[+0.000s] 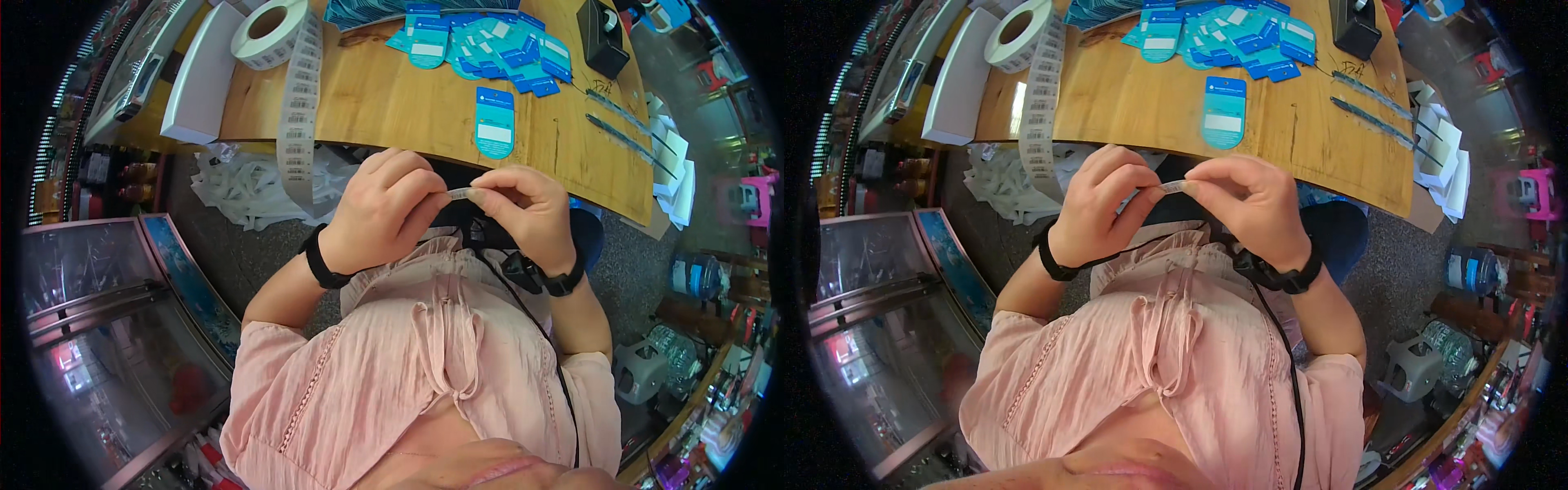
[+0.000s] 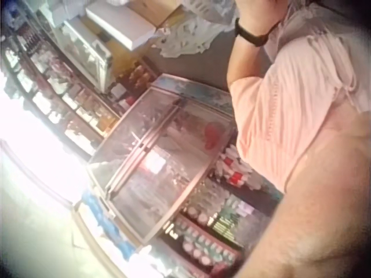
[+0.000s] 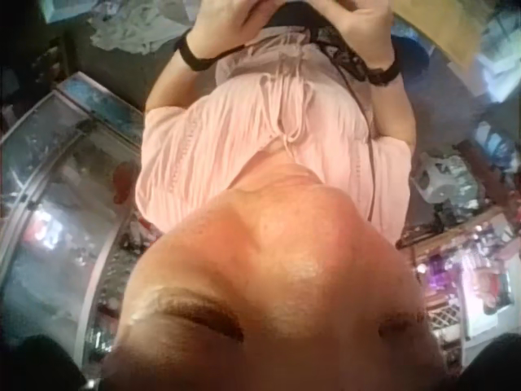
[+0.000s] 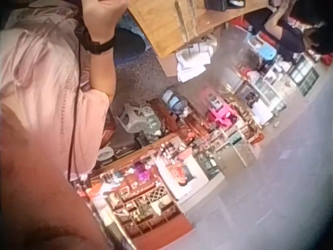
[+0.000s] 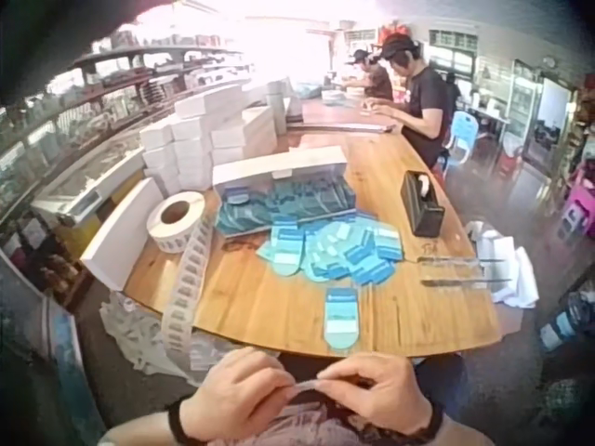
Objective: Apply barcode stickers to a series of small blue cards at a workbench.
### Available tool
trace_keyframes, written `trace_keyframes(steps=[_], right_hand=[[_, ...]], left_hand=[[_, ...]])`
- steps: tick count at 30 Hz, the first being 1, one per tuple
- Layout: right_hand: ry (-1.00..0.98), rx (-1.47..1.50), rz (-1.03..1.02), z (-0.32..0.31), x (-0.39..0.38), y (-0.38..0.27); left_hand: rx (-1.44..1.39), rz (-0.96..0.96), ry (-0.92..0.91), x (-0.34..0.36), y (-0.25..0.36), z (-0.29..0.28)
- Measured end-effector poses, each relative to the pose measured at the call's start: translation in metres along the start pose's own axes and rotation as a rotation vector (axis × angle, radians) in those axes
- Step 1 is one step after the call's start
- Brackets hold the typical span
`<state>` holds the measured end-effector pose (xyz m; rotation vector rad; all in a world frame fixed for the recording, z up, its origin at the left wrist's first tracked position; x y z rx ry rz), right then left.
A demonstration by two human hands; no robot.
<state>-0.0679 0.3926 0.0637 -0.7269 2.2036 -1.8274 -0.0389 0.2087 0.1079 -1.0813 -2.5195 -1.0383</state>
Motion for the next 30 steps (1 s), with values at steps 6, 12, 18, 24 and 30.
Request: trace_keyframes(steps=[6, 12, 18, 24, 30], right_hand=[[0.126, -0.139, 0.064, -0.026, -0.012, -0.002], [0.254, 0.074, 0.306, -0.064, -0.015, 0.018], [0.275, 0.062, 0.379, -0.094, -0.009, 0.021], [0.245, 0.113, 0.578, -0.091, 0.013, 0.025], [0.124, 0.148, 0.657, -0.076, 0.037, 0.037]], left_hand=[[-0.090, -0.108, -0.037, 0.019, -0.020, 0.020], [0.122, 0.021, 0.022, 0.035, -0.030, 0.028], [0.338, 0.073, -0.086, 0.038, -0.027, 0.051], [0.346, 0.051, -0.024, 0.034, -0.027, 0.056], [0.322, 0.048, 0.030, 0.031, -0.030, 0.056]])
Point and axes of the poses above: each hand's wrist, its own x-axis towards the middle knuckle, its own z-axis out of the palm, y = z × x, the point moved 8 cm from there along x, towards the middle knuckle, and after that the axes turned 9 degrees about -y, right-handed, at the moved point
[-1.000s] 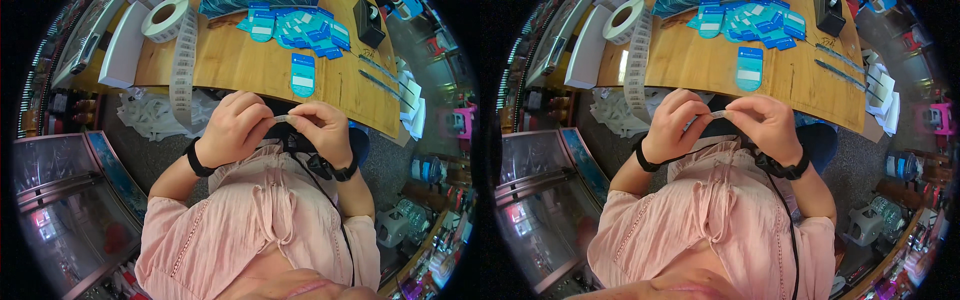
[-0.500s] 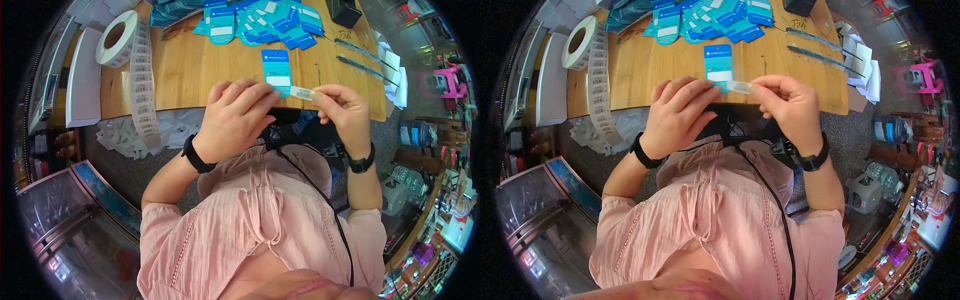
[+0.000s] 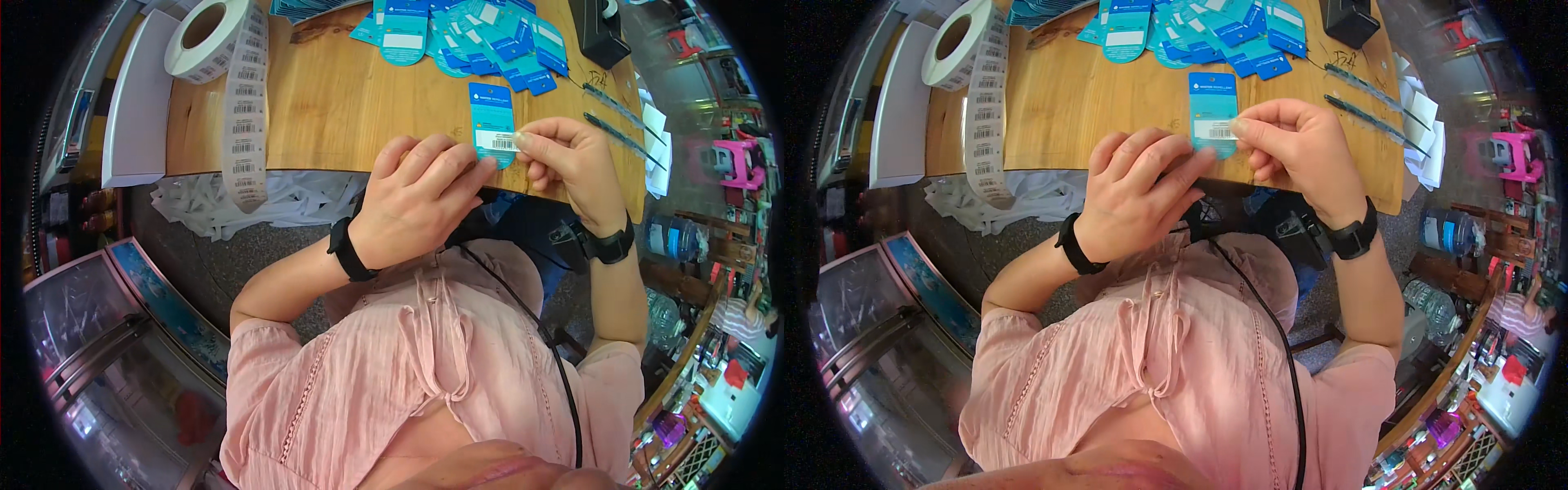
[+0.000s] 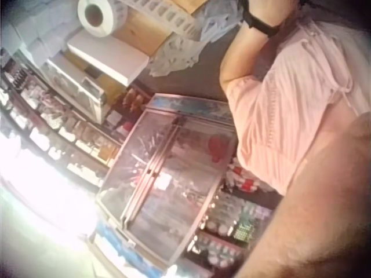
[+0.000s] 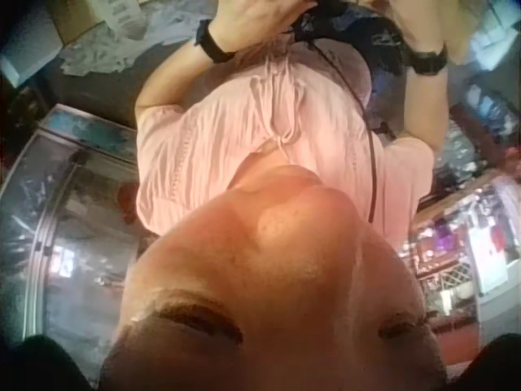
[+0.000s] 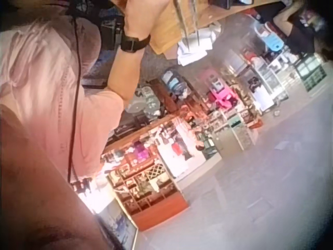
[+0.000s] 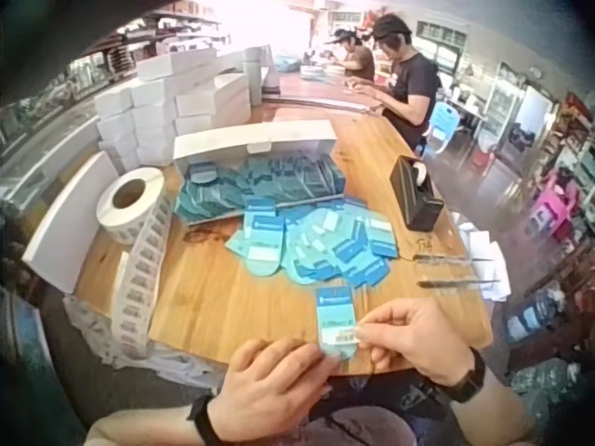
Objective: Apply barcode stickers to a series of small blue cards at a workbench.
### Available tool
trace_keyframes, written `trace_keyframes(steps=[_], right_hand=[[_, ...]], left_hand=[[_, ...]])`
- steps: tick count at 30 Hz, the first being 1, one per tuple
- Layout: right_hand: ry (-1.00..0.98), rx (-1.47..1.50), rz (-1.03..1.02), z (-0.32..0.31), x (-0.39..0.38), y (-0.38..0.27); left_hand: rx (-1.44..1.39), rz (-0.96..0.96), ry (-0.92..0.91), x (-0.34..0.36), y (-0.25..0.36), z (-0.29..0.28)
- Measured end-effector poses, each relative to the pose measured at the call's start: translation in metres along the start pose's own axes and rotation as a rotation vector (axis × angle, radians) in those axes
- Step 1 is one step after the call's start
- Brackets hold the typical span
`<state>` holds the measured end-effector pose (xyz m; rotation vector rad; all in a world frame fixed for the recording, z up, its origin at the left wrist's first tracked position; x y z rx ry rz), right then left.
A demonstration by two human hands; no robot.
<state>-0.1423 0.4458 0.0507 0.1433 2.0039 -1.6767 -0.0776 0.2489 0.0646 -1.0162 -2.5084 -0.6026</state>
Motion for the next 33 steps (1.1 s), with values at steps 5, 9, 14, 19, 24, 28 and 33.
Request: trace_keyframes(steps=[5, 9, 14, 19, 24, 28, 33], right_hand=[[-0.037, 0.004, -0.002, -0.001, 0.009, -0.001], [-0.062, 0.009, 0.015, 0.001, 0.011, -0.001], [-0.052, -0.014, 0.014, 0.002, 0.012, -0.001], [-0.039, -0.034, 0.013, 0.004, 0.011, -0.003], [-0.016, -0.083, 0.007, 0.004, 0.009, -0.003], [0.000, -0.085, 0.001, 0.006, 0.007, -0.003], [0.001, -0.088, 0.005, 0.010, 0.010, -0.003]], left_hand=[[-0.016, 0.007, 0.030, -0.001, -0.001, -0.001], [-0.021, 0.001, 0.043, -0.001, -0.002, -0.001], [-0.012, 0.007, 0.052, -0.002, -0.003, 0.001], [-0.027, 0.008, 0.051, -0.001, -0.003, 0.000], [-0.027, 0.011, 0.050, -0.002, -0.002, 0.000], [-0.037, 0.009, 0.043, -0.003, -0.002, -0.002], [-0.038, -0.003, 0.027, -0.003, -0.003, -0.002]])
Point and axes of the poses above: each hand's wrist, its own x-axis towards the middle knuckle, its own z-axis out of the palm, y = z × x, the point moved 8 cm from there along x, towards the middle knuckle, and after that the axes turned 9 degrees about -y, right-handed, at the moved point
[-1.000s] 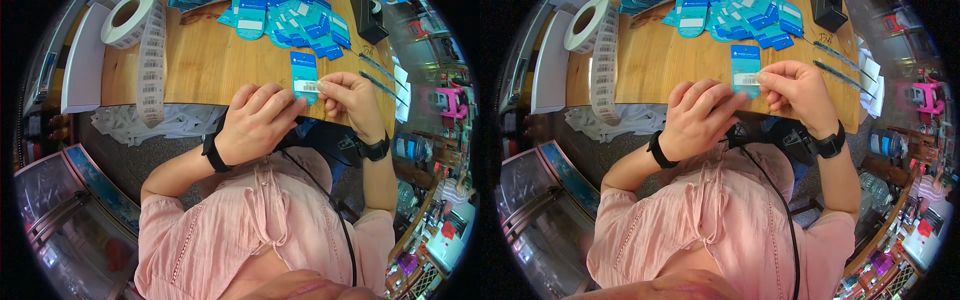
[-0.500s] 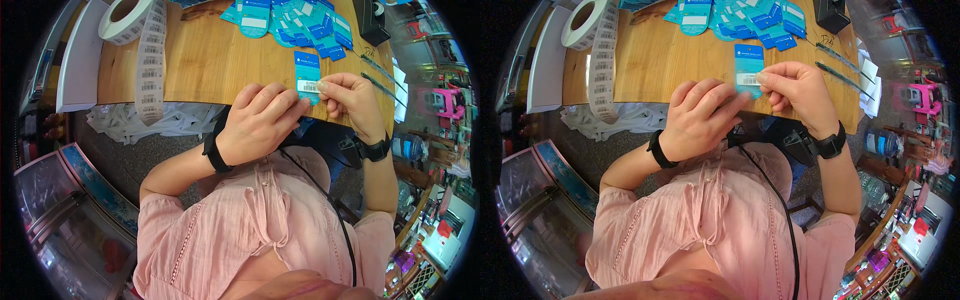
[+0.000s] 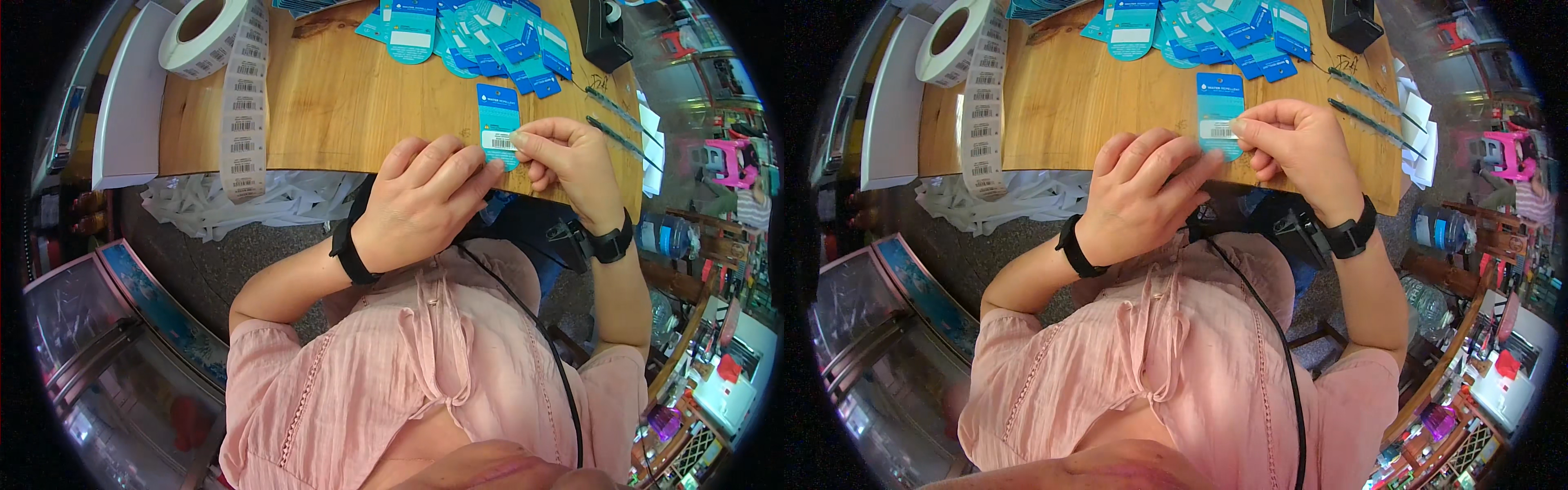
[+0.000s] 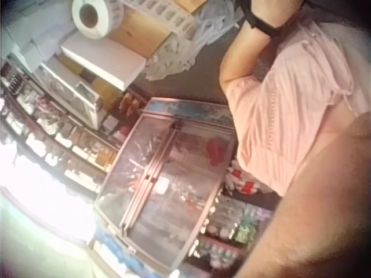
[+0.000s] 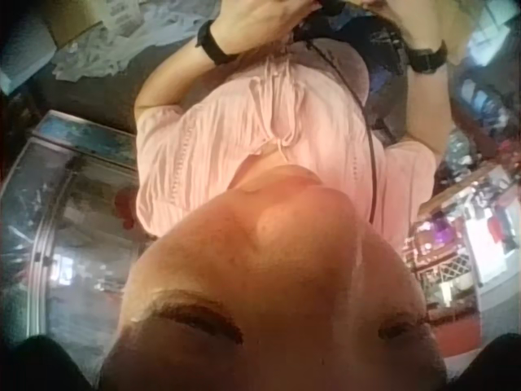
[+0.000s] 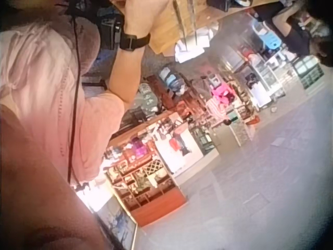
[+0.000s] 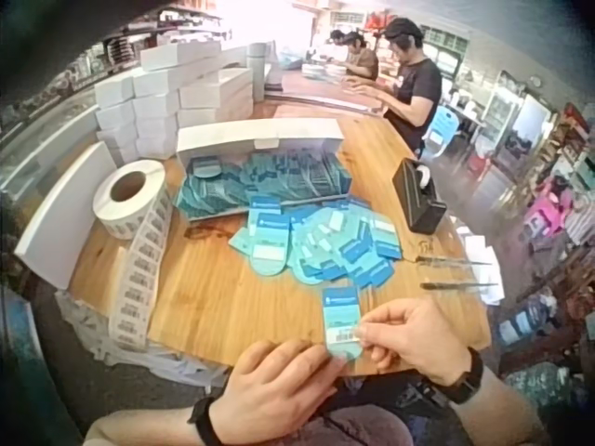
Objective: Apply barcode stickers to a series of small blue cards at a workbench.
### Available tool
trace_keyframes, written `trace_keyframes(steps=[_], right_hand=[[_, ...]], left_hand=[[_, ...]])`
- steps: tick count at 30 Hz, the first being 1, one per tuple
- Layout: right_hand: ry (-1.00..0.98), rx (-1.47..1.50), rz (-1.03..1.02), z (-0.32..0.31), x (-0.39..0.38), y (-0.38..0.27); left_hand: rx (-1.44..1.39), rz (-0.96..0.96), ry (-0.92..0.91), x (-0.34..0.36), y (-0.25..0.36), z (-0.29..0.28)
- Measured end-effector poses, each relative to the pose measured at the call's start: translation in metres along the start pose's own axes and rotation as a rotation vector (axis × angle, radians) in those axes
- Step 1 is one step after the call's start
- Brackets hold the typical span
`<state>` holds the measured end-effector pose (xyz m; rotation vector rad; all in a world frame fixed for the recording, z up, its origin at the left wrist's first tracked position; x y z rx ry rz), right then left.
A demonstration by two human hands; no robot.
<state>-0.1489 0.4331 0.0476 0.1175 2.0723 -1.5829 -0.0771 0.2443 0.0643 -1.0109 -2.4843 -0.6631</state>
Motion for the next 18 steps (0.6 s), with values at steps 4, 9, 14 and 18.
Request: trace_keyframes(steps=[4, 9, 14, 18], right_hand=[[0.038, -0.023, -0.013, -0.004, -0.004, -0.001], [0.051, -0.087, -0.032, -0.002, -0.005, -0.006], [0.016, -0.062, -0.088, 0.010, -0.004, -0.011], [0.136, -0.351, -0.173, 0.001, -0.010, -0.018]], left_hand=[[0.011, 0.022, -0.003, 0.004, 0.001, 0.003], [0.044, 0.002, -0.131, 0.011, 0.002, 0.001], [0.117, 0.012, -0.184, 0.004, 0.006, -0.001], [0.117, 0.021, -0.222, 0.008, 0.008, 0.002]])
Point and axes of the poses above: each hand's wrist, its own x-axis towards the middle knuckle, its own z-axis out of the palm, y = z × x, the point moved 8 cm from there along x, towards the middle knuckle, and after that the axes turned 9 degrees about -y, right-handed, at the moved point
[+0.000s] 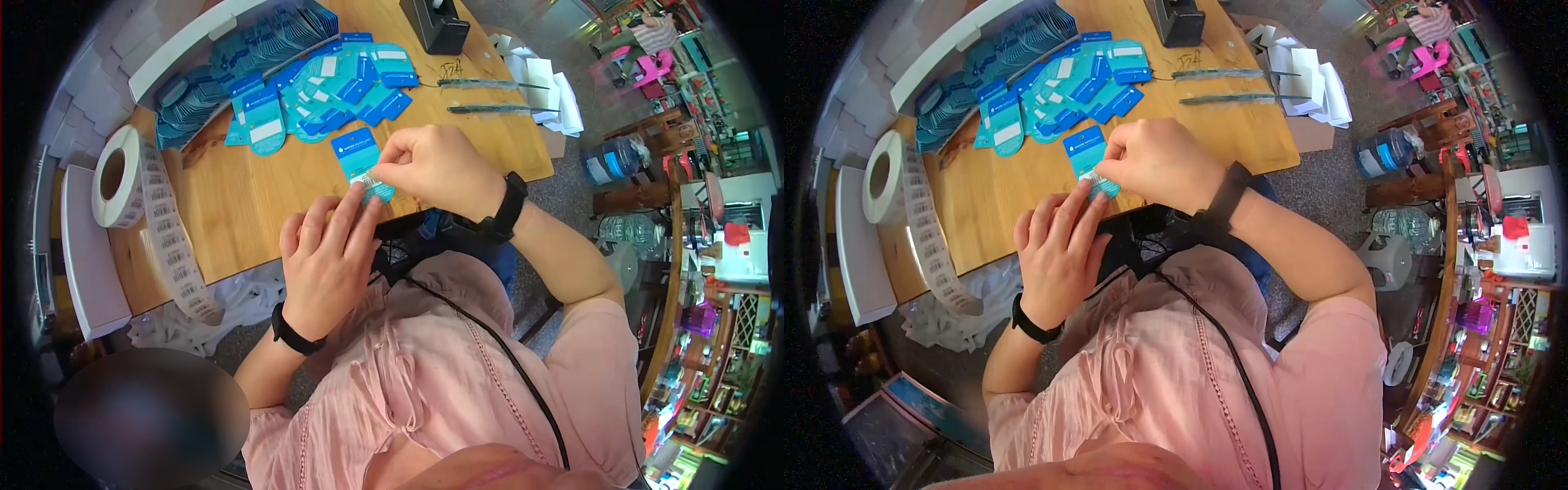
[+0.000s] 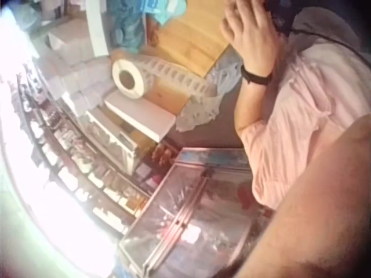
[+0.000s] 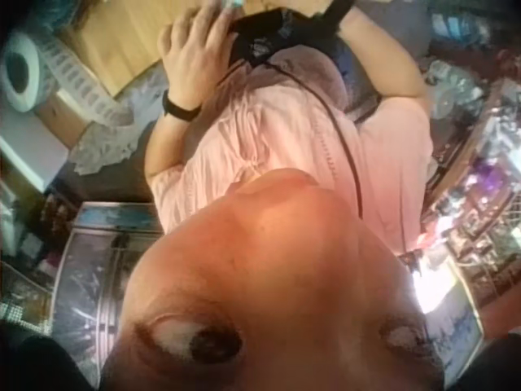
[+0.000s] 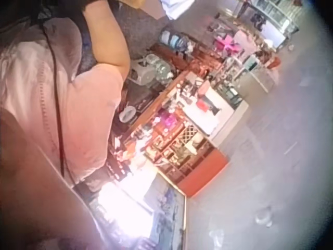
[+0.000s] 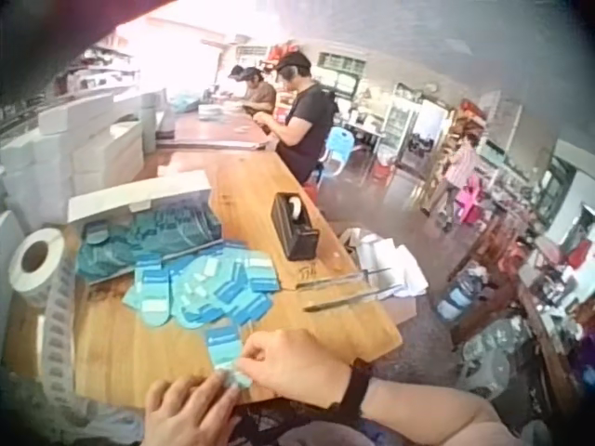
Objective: Apply barcode stickers to a series of small blue cards at a workbench.
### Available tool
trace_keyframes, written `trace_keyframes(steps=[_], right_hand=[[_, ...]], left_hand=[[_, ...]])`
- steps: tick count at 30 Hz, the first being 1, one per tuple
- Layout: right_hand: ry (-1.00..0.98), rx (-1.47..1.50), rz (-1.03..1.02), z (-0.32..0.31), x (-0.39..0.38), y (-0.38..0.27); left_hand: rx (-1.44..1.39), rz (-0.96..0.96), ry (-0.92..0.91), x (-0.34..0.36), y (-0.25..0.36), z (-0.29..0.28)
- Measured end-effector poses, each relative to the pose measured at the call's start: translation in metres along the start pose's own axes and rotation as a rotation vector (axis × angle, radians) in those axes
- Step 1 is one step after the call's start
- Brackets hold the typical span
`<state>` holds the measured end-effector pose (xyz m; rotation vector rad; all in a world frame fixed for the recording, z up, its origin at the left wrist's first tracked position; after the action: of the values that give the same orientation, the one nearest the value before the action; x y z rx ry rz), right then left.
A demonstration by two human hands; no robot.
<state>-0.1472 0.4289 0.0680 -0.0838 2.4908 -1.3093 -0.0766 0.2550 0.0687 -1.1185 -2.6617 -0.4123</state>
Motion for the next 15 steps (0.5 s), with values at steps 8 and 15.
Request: trace_keyframes(steps=[8, 15], right_hand=[[0.308, -0.679, -0.426, -0.009, -0.025, -0.023], [0.168, -0.810, -0.681, 0.031, -0.059, -0.018]], left_hand=[[-0.001, -0.002, 0.004, 0.002, 0.000, -0.002], [-0.033, -0.015, 0.065, -0.003, -0.005, 0.004]])
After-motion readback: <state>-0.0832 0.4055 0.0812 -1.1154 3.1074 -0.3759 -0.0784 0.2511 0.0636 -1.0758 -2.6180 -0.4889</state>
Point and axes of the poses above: each hand's wrist, its own x-axis towards the middle knuckle, its own z-axis out of the palm, y = z × x, the point moved 8 cm from there along x, towards the middle knuckle, and after that the axes turned 9 degrees about -y, right-handed, at the moved point
